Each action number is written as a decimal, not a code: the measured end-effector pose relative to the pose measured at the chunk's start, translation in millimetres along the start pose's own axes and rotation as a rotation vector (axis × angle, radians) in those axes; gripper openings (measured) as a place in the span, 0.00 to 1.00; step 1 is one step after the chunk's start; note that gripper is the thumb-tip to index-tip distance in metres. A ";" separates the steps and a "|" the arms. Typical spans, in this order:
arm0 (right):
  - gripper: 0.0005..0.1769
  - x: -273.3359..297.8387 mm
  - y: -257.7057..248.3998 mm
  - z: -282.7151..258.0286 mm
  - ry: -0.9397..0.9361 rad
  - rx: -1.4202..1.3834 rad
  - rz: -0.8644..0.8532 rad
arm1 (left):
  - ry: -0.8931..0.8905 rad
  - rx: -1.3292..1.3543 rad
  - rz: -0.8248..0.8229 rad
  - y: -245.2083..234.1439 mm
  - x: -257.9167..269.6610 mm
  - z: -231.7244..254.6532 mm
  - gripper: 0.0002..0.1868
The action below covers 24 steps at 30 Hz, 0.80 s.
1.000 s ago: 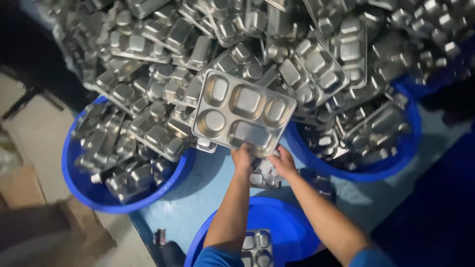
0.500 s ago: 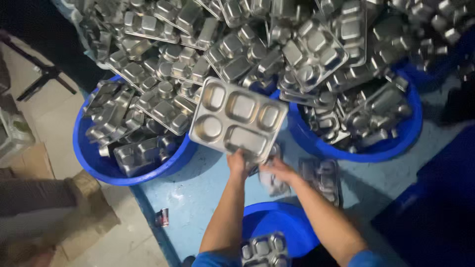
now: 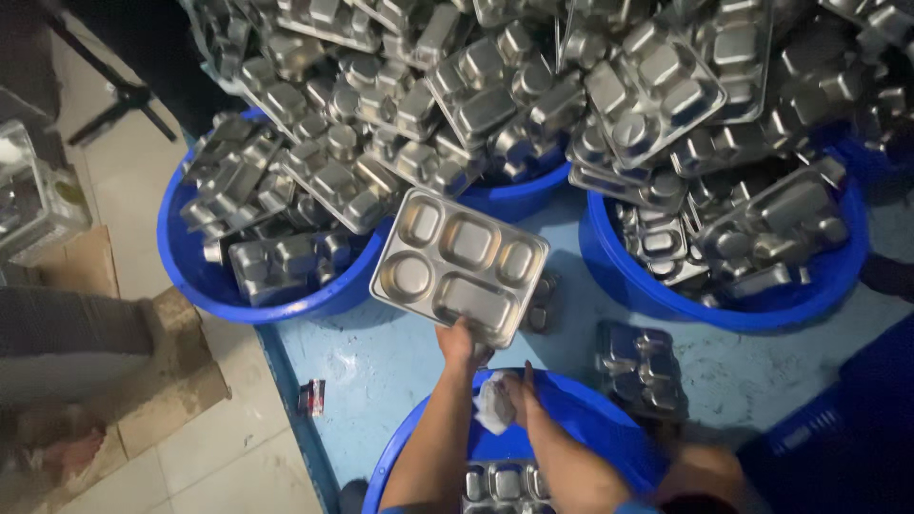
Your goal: The person wipes stainless steel compartmentalized trays with a white cloth, picking them from a large pile and placing them into blue tubs. The person handles trays one at a time, wiping both sides before stacking them in the tubs.
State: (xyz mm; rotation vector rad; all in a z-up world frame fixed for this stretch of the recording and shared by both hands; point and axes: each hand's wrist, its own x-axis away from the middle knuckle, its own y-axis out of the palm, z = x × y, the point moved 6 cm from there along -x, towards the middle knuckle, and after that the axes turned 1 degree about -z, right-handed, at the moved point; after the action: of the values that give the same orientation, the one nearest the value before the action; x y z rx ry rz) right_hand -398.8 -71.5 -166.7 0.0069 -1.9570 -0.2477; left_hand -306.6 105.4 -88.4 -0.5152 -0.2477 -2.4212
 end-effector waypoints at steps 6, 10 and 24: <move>0.38 -31.8 28.9 -126.0 -0.737 0.034 -0.148 | 0.070 0.501 -0.120 22.7 -11.8 45.0 0.32; 0.36 -39.7 27.0 -198.8 -0.656 0.114 -0.158 | -0.008 0.175 0.036 18.5 6.5 66.3 0.30; 0.17 114.5 -52.5 -190.3 -0.406 0.095 -0.215 | 0.031 0.093 -0.035 4.2 127.7 46.5 0.32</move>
State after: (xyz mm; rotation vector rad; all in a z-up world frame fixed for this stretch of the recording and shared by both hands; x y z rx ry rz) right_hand -275.5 -169.1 -1.3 0.2474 -2.3743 -0.3149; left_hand -381.5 45.2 7.8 -0.4349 -0.3573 -2.4364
